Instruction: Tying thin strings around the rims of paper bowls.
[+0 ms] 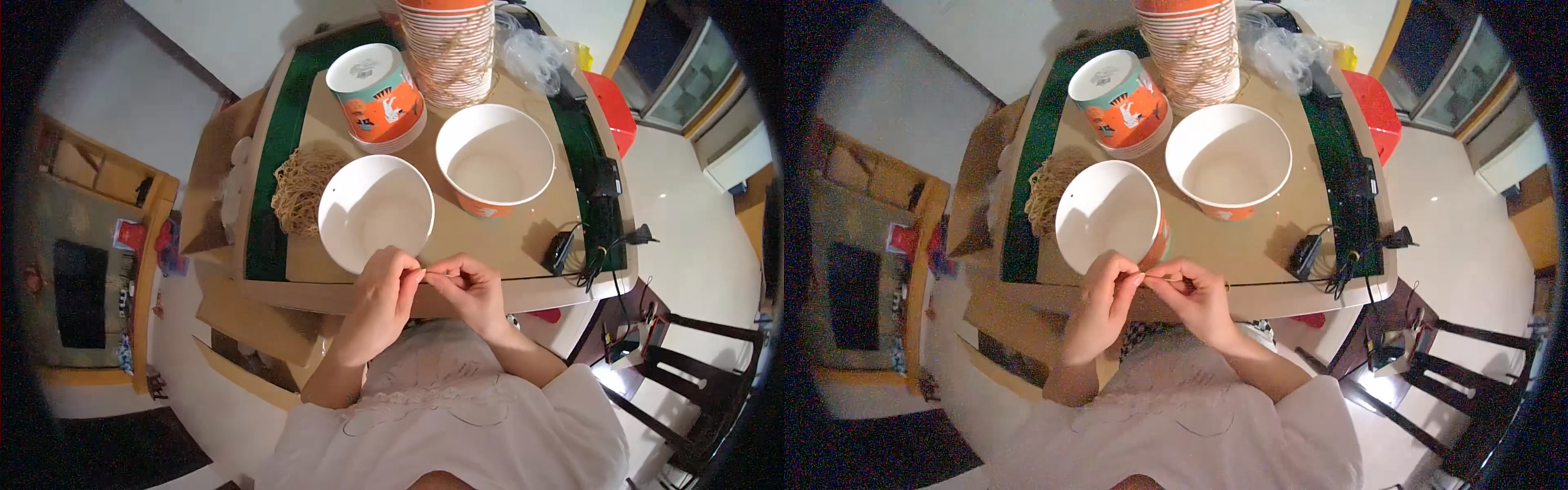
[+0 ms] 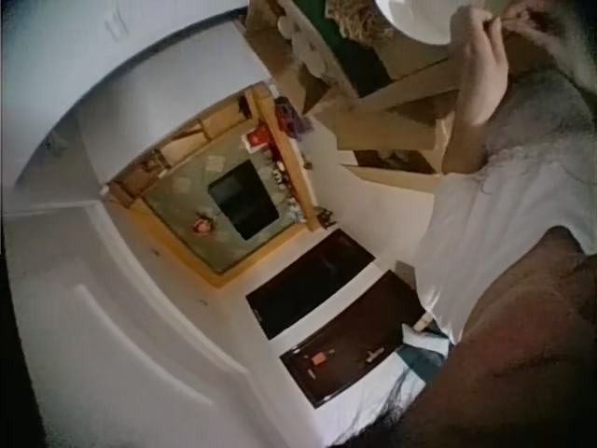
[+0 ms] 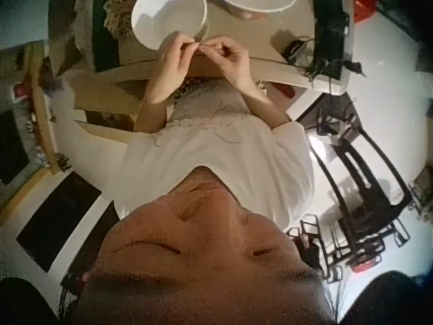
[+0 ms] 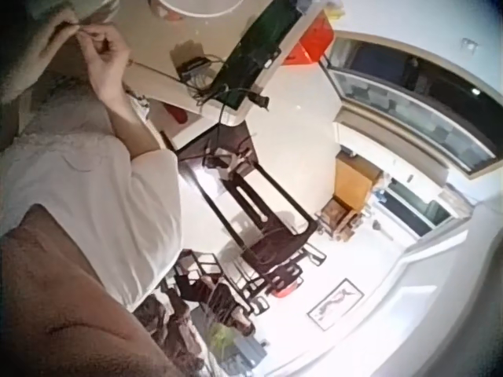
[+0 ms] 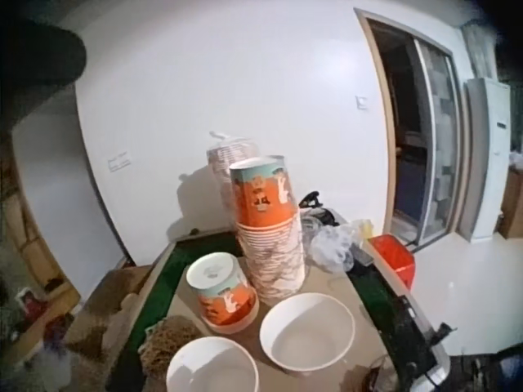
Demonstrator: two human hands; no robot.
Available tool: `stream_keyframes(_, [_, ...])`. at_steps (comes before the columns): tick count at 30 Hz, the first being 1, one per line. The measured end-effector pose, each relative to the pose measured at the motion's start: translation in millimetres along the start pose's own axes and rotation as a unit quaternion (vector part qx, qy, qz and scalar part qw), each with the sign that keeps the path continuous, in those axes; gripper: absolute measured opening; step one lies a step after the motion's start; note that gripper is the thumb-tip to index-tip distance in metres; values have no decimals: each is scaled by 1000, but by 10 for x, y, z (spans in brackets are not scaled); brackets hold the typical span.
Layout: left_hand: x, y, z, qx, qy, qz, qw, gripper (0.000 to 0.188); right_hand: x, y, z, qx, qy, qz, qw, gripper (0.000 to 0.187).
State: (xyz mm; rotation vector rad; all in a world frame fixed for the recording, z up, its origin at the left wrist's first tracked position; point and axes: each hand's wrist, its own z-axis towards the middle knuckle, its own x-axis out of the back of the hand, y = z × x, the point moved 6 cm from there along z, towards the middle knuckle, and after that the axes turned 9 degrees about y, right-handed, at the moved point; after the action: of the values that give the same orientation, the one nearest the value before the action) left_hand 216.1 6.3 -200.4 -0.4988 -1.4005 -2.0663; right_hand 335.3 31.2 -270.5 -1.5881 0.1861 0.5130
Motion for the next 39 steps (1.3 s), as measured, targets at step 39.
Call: stream_keyframes(39, [-11,-588,458,243,-64,-139,958,12,-343,-419,20,285,-73,-317,902,14])
